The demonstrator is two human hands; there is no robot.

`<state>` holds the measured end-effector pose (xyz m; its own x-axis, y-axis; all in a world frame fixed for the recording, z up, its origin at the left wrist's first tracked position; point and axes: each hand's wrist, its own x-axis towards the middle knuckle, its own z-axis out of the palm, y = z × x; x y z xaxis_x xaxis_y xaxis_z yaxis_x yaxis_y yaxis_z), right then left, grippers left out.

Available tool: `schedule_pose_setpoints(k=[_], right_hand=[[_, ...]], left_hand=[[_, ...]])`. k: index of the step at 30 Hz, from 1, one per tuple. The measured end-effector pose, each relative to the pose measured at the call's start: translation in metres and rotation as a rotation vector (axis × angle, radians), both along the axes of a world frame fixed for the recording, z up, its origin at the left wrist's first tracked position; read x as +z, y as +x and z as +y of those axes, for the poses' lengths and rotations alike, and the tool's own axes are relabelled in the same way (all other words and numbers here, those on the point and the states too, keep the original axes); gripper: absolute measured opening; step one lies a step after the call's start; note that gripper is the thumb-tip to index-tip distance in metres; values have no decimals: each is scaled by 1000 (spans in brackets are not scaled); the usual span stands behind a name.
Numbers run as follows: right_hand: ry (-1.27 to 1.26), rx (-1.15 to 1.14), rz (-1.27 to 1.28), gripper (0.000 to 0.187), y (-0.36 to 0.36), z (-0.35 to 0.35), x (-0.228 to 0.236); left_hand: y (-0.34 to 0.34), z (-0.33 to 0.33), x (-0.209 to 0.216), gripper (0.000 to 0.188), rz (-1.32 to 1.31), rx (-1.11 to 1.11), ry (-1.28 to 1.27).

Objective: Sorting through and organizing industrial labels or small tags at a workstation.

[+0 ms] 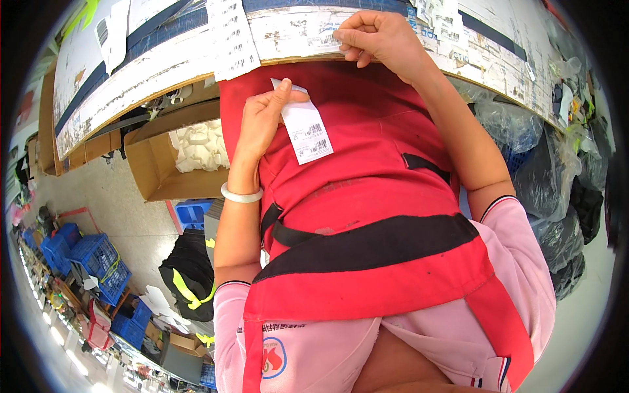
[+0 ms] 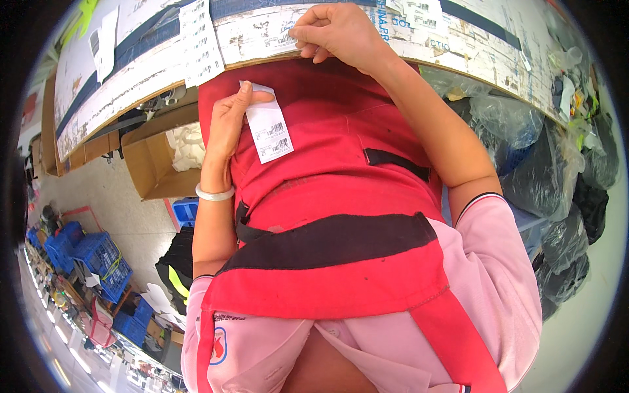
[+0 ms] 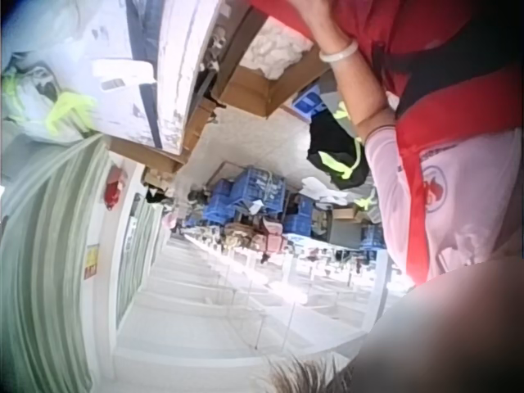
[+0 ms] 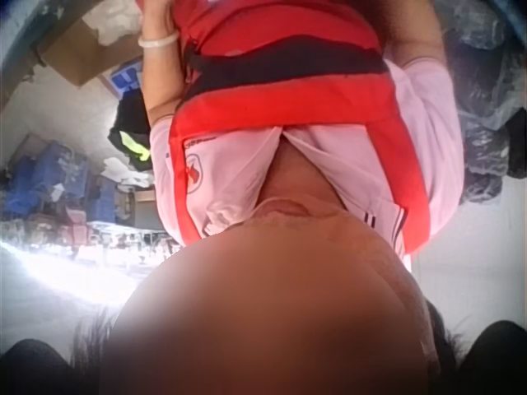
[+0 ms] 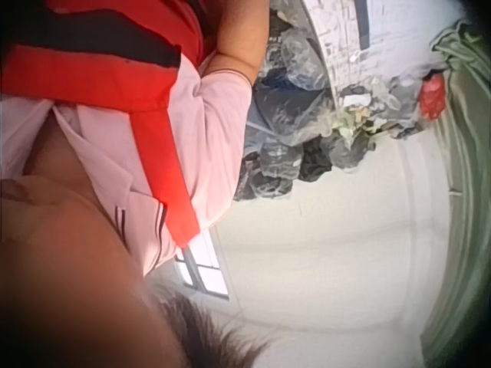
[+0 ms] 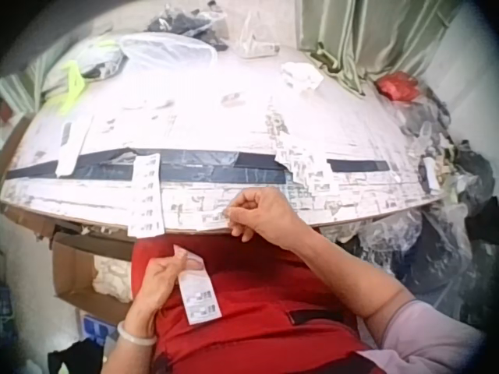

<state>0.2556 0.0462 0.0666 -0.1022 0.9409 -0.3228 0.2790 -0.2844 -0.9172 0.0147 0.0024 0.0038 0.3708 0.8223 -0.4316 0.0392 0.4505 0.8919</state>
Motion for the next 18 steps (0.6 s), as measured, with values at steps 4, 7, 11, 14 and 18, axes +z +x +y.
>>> schedule_pose_setpoints(k=[4,7,11,14,18], right_hand=[[-38,-14,-24,20,-4,4,0],[-44,-11,-26,20,-4,5,-3],[-92,-26,104,14,-5,7,3],[-100,-24,109,14,-3,7,1],[-106,-18,115,14,-2,9,-2]], left_hand=[[0,-1,-1,44,-19,13,-15],[0,0,-3,42,-8,2,-9],[0,-1,-3,41,-2,2,-13],[0,0,-5,40,0,0,-11],[1,0,-3,38,-19,3,-15]])
